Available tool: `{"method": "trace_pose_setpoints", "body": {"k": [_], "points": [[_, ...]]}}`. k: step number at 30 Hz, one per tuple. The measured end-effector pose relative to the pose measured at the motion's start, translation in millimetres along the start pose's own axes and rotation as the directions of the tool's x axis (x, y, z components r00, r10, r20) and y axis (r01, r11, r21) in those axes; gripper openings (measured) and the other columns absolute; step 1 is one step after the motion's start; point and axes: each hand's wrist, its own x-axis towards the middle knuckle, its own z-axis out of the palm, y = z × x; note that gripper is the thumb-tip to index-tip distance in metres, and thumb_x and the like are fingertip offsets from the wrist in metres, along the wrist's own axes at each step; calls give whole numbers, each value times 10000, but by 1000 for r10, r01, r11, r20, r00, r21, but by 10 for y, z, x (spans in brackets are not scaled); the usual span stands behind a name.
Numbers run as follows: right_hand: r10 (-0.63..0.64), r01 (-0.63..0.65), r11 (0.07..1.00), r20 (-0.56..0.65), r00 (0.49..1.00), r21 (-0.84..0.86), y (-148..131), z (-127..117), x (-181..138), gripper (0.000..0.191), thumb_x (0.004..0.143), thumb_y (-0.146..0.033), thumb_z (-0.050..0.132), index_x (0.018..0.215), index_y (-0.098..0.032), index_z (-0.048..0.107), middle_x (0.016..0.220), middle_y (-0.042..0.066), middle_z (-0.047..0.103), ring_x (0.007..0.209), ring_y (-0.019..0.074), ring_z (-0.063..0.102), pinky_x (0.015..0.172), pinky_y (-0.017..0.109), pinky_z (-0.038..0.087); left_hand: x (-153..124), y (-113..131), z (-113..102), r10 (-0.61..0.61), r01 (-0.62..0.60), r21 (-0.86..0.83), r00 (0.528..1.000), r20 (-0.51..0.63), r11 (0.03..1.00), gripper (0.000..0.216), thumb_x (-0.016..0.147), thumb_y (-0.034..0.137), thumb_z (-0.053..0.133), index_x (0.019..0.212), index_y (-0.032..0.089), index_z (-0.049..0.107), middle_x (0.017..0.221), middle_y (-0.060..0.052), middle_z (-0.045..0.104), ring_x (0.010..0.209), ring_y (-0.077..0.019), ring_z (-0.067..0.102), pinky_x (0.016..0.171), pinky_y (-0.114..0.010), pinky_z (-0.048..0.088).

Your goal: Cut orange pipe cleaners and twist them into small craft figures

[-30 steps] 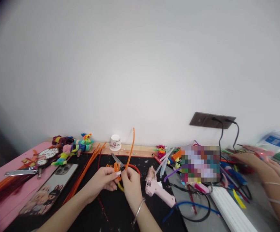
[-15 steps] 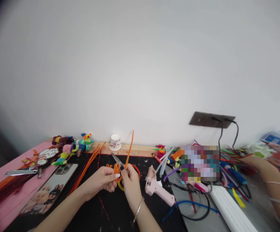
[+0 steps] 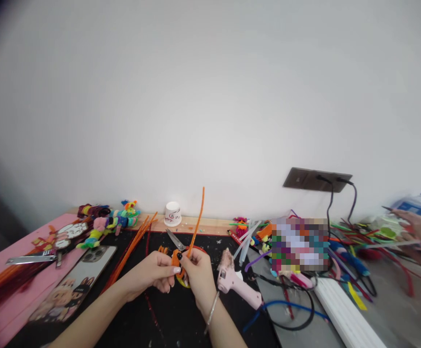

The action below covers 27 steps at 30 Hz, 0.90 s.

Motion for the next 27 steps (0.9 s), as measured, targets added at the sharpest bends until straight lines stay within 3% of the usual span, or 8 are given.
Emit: {"method": "trace_pose_setpoints", "body": {"k": [18, 27], "points": [[-49, 51, 996, -32, 998, 70, 7, -15, 19, 244, 772, -392, 681, 726, -160, 622, 518, -46, 520, 387, 72, 369, 399, 208, 279, 38, -20, -28, 44, -55, -104, 994, -102, 993, 437, 643, 545, 768, 640, 123, 655, 571, -18, 665, 514, -106, 600, 569, -222, 468], [-13, 15, 999, -35, 999, 50, 16, -13, 14, 231, 764, -366, 675, 717, -147, 618, 493, -51, 504, 380, 71, 378, 410, 210, 257, 45, -29, 0, 59, -59, -9, 997, -48, 998, 398, 662, 506, 760, 615, 123, 659, 580, -29, 688, 493, -112, 613, 535, -222, 460]]}}
